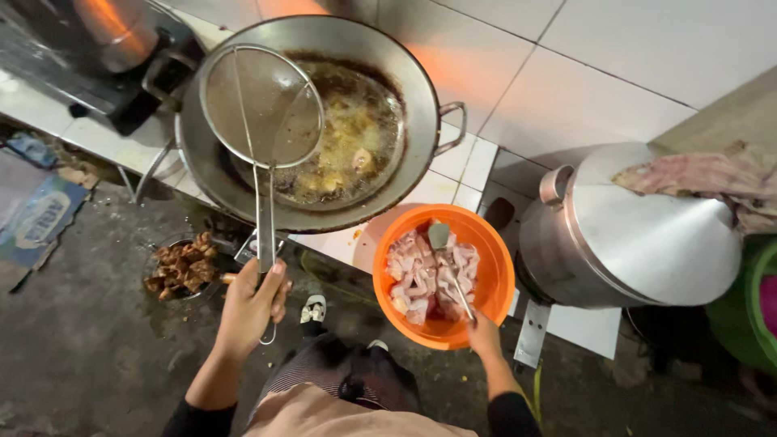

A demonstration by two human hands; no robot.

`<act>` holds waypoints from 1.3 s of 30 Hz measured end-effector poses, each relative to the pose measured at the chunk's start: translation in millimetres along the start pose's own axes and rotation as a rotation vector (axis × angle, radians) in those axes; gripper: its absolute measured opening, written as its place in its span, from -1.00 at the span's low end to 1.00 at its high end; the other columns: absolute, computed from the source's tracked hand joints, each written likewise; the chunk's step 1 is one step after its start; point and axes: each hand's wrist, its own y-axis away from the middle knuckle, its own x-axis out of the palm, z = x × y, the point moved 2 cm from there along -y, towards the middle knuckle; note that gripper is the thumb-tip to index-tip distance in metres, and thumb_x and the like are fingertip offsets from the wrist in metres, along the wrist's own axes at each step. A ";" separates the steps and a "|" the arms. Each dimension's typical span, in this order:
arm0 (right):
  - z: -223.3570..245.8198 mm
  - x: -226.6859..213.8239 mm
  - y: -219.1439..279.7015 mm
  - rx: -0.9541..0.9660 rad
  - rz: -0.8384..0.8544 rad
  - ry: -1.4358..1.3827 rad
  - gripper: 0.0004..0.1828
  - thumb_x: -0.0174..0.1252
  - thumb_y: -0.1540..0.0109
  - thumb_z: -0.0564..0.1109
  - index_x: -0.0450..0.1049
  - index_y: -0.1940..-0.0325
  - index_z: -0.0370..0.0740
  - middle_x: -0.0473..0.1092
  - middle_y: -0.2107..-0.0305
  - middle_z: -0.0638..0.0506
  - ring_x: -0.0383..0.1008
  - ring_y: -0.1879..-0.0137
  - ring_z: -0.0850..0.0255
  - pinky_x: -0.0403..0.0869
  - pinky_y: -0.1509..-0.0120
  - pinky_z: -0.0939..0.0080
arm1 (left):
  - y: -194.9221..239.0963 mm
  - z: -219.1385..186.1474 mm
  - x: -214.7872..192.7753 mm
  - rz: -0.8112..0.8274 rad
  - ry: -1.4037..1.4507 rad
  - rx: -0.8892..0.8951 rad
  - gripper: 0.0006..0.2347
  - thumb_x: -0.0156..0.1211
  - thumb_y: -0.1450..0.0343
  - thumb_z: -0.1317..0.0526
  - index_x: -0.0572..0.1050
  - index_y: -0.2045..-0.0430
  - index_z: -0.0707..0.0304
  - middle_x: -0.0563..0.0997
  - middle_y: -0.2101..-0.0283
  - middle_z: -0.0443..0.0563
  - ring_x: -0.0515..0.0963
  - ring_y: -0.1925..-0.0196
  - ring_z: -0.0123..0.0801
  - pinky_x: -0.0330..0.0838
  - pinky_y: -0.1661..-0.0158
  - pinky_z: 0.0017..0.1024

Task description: The person deep-fries pieces of meat in a large wok using a spider strainer and tongs. They remove cooked pieces and add raw pieces from an orange basin into the hot oil, stirring occasionally.

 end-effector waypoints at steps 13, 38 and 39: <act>133.5 -177.3 -7.1 -0.449 -0.010 -0.313 -0.38 0.01 -0.22 -0.21 0.25 -0.40 -0.19 0.48 0.08 -0.25 0.54 0.24 -0.17 0.51 0.15 -0.03 | -3.5 17.3 -17.2 -0.006 0.147 0.103 -0.82 0.06 -0.53 0.20 0.34 0.41 0.33 0.34 0.61 -0.10 0.28 0.72 -0.55 0.19 0.71 -0.49; 299.5 -46.8 -133.7 -0.612 -0.022 0.364 -0.71 0.04 -0.20 -0.29 0.55 0.05 -0.23 0.51 0.09 -0.28 0.52 -0.03 -0.29 0.47 -0.12 -0.20 | -23.3 12.8 -50.1 -0.086 0.232 0.086 -0.81 0.09 -0.54 0.18 0.33 0.38 0.30 0.37 0.63 -0.10 0.31 0.74 -0.52 0.24 0.69 -0.48; 300.7 -41.7 -139.4 -0.622 -0.023 0.351 -0.72 0.03 -0.20 -0.31 0.55 0.06 -0.24 0.50 0.10 -0.30 0.51 -0.02 -0.30 0.47 -0.11 -0.21 | -24.2 12.2 -51.8 -0.085 0.225 0.094 -0.81 0.08 -0.54 0.18 0.33 0.39 0.30 0.37 0.63 -0.10 0.31 0.74 -0.51 0.25 0.69 -0.47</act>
